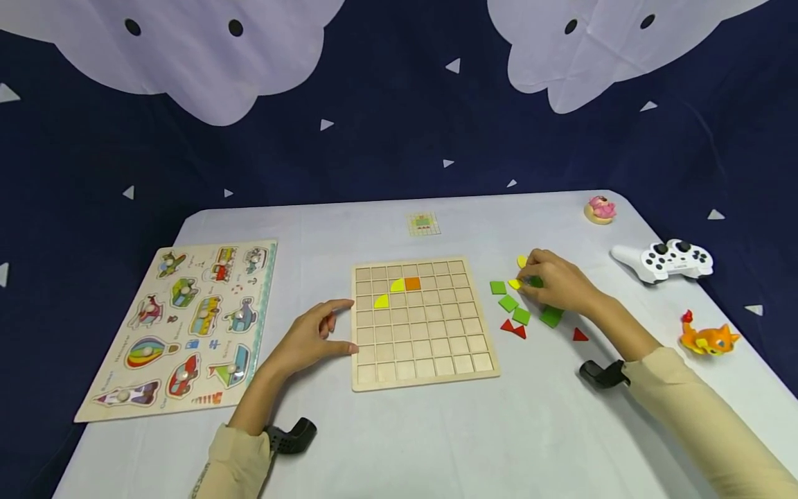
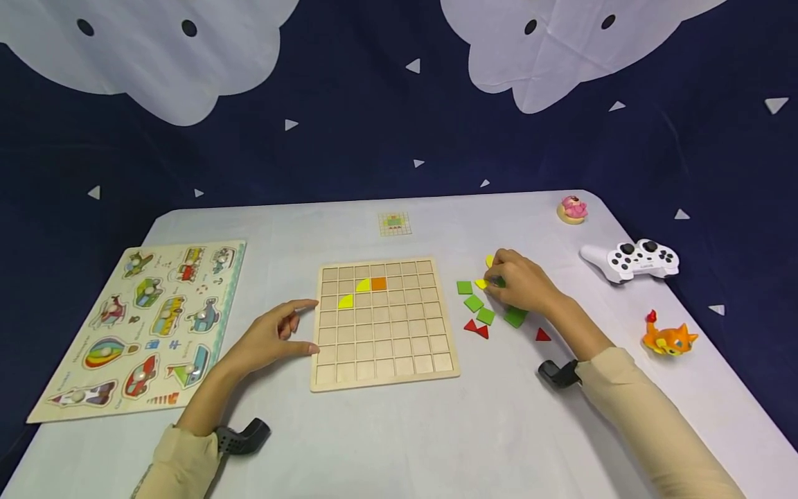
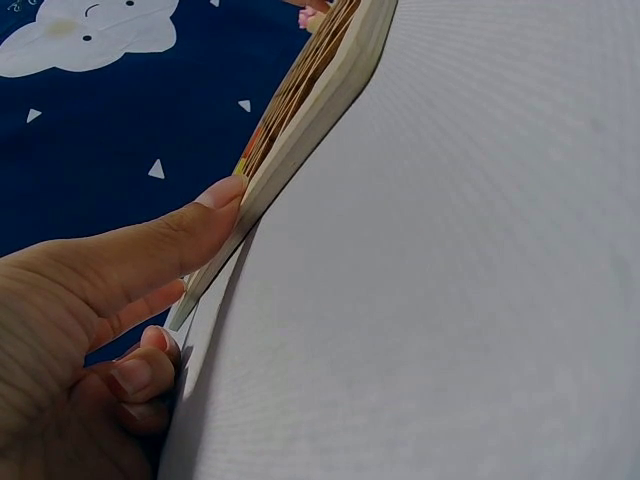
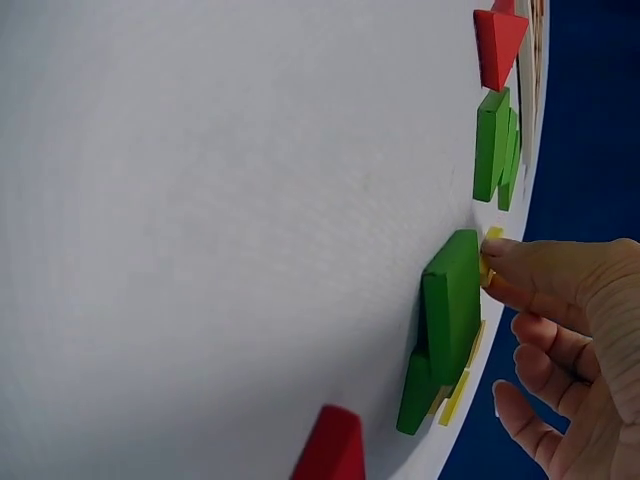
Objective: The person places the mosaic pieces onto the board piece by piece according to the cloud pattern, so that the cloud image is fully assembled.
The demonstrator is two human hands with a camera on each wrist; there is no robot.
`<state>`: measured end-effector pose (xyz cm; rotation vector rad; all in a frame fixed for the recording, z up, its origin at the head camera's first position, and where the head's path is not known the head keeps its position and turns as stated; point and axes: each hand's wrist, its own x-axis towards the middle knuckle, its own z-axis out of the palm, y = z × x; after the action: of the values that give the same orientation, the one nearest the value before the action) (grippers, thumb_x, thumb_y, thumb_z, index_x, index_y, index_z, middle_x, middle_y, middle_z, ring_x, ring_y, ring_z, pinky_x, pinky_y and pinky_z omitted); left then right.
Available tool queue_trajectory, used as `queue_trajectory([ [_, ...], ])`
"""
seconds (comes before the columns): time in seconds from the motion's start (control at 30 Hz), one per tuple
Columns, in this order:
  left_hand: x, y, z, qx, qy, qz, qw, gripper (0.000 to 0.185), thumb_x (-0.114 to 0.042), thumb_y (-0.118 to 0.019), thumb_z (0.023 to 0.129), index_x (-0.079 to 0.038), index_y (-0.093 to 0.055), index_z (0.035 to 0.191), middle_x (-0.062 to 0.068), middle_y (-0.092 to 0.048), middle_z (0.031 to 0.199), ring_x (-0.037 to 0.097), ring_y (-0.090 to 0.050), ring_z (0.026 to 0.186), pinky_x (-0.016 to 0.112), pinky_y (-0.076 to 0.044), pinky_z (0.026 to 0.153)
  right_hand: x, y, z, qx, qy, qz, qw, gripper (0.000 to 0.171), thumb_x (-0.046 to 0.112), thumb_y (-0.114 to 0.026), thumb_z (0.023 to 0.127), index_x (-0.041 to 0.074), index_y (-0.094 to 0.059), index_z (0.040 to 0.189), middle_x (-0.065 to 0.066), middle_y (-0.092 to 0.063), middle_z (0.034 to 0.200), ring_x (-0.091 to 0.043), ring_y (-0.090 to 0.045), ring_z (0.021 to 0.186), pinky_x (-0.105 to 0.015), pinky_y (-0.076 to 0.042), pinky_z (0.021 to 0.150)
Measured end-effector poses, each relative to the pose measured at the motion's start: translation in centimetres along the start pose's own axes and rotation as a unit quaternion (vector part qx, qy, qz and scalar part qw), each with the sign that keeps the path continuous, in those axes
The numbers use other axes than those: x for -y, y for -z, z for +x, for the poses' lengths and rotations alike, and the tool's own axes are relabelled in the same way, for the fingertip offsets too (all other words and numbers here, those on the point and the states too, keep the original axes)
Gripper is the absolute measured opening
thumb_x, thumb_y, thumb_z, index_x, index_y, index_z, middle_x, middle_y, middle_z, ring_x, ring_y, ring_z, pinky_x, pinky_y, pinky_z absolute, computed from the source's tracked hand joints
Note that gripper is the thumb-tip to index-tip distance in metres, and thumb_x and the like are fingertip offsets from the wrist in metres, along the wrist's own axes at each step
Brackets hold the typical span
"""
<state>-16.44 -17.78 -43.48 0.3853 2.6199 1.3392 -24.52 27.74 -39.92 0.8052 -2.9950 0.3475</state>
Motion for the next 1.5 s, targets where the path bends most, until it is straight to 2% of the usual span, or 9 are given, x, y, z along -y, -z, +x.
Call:
queue_trajectory([
  [0.3, 0.0, 0.2, 0.0, 0.005, -0.005, -0.005, 1.0, 0.079, -0.021, -0.089, 0.072, -0.007, -0.053, 0.141, 0.003, -0.043, 0.086, 0.017, -0.039, 0.075, 0.029, -0.034, 0.069, 0.2, 0.0, 0.4, -0.005, -0.008, 0.0, 1.0, 0.024, 0.019, -0.08, 0.079, 0.001, -0.075, 0.095, -0.006, -0.053, 0.094, -0.021, -0.05, 0.084, -0.04, -0.046, 0.074],
  [0.57, 0.1, 0.1, -0.1, 0.006, -0.003, -0.013, 0.9999, 0.079, -0.021, -0.089, 0.072, -0.008, -0.053, 0.141, 0.004, -0.043, 0.086, 0.017, -0.039, 0.074, 0.029, -0.034, 0.069, 1.6, 0.1, 1.2, -0.043, 0.006, 0.011, 0.999, 0.022, 0.02, -0.08, 0.076, 0.005, -0.074, 0.09, -0.005, -0.056, 0.094, -0.02, -0.052, 0.083, -0.038, -0.046, 0.071],
  [0.73, 0.0, 0.1, -0.1, 0.006, 0.0, -0.013, 0.9999, 0.079, -0.021, -0.089, 0.072, -0.008, -0.053, 0.141, 0.004, -0.043, 0.086, 0.017, -0.039, 0.075, 0.029, -0.034, 0.07, 3.7, -0.3, 2.2, -0.04, 0.026, 0.033, 0.998, 0.022, 0.02, -0.081, 0.076, 0.005, -0.075, 0.091, -0.005, -0.057, 0.094, -0.02, -0.054, 0.085, -0.038, -0.047, 0.073],
  [0.97, -0.3, 0.1, -0.1, 0.002, 0.005, -0.008, 0.9999, 0.08, -0.019, -0.09, 0.071, -0.008, -0.053, 0.142, 0.004, -0.044, 0.086, 0.017, -0.039, 0.075, 0.029, -0.034, 0.069, 7.4, -1.2, 3.7, -0.031, 0.08, 0.037, 0.996, 0.021, 0.022, -0.081, 0.077, 0.006, -0.075, 0.089, -0.004, -0.056, 0.093, -0.018, -0.052, 0.082, -0.034, -0.046, 0.07],
  [1.17, -0.2, 0.1, 0.0, 0.002, 0.008, -0.006, 1.0, 0.08, -0.02, -0.09, 0.071, -0.008, -0.053, 0.141, 0.004, -0.044, 0.086, 0.017, -0.04, 0.075, 0.03, -0.035, 0.068, 10.3, -2.2, 4.9, -0.039, 0.125, 0.041, 0.991, 0.019, 0.024, -0.081, 0.077, 0.008, -0.074, 0.086, -0.003, -0.056, 0.093, -0.016, -0.05, 0.08, -0.033, -0.046, 0.071],
  [1.5, -0.3, 0.1, -0.1, 0.0, 0.011, -0.014, 0.9998, 0.08, -0.019, -0.09, 0.071, -0.008, -0.053, 0.141, 0.004, -0.044, 0.086, 0.017, -0.04, 0.076, 0.03, -0.035, 0.069, 14.4, -3.1, 5.9, -0.018, 0.156, 0.045, 0.987, 0.018, 0.027, -0.079, 0.078, 0.011, -0.074, 0.085, -0.001, -0.055, 0.093, -0.015, -0.049, 0.081, -0.033, -0.044, 0.075],
])
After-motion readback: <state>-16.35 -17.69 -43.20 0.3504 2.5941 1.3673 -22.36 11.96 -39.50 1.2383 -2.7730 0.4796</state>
